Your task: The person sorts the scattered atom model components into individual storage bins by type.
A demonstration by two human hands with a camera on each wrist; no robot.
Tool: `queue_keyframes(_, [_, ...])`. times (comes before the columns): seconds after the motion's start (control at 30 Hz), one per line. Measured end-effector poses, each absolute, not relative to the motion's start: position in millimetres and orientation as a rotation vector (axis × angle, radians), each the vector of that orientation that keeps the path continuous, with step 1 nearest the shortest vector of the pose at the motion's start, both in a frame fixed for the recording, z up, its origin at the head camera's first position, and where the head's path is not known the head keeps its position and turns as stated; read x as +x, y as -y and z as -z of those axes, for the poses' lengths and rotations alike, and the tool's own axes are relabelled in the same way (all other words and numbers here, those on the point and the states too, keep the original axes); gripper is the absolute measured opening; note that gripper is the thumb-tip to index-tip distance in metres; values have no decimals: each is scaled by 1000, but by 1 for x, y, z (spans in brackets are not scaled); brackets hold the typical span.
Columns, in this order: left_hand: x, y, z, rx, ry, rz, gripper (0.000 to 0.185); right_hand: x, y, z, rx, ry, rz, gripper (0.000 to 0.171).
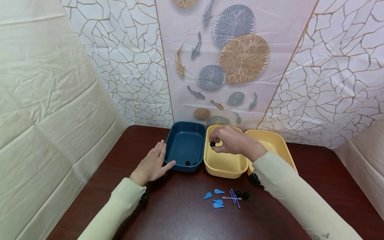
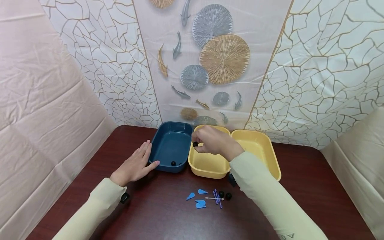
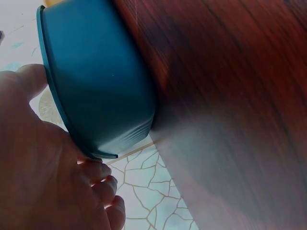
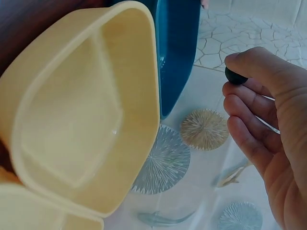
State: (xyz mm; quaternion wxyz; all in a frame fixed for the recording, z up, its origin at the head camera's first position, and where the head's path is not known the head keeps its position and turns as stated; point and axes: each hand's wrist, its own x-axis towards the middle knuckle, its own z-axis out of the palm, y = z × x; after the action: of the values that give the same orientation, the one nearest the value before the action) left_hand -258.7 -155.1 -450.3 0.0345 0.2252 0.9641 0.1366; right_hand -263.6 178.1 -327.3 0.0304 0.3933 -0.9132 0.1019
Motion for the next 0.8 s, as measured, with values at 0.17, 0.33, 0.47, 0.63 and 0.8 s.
queue_keyframes(0.17, [-258, 155, 449, 692, -2959, -421, 93, -276, -166, 332, 1200, 2855, -313, 14])
queue_keyframes(0.33, [-257, 155, 447, 694, -2962, -427, 92, -288, -152, 343, 1222, 2864, -316, 14])
queue_keyframes(0.47, [-257, 156, 447, 688, -2967, -420, 92, -295, -139, 353, 1250, 2862, -307, 14])
queue_keyframes(0.63, [-257, 156, 448, 687, -2967, -425, 93, -302, -127, 371, 1243, 2884, -339, 13])
queue_keyframes(0.8, [-257, 156, 448, 691, -2967, -434, 93, -307, -118, 387, 1206, 2928, -343, 15])
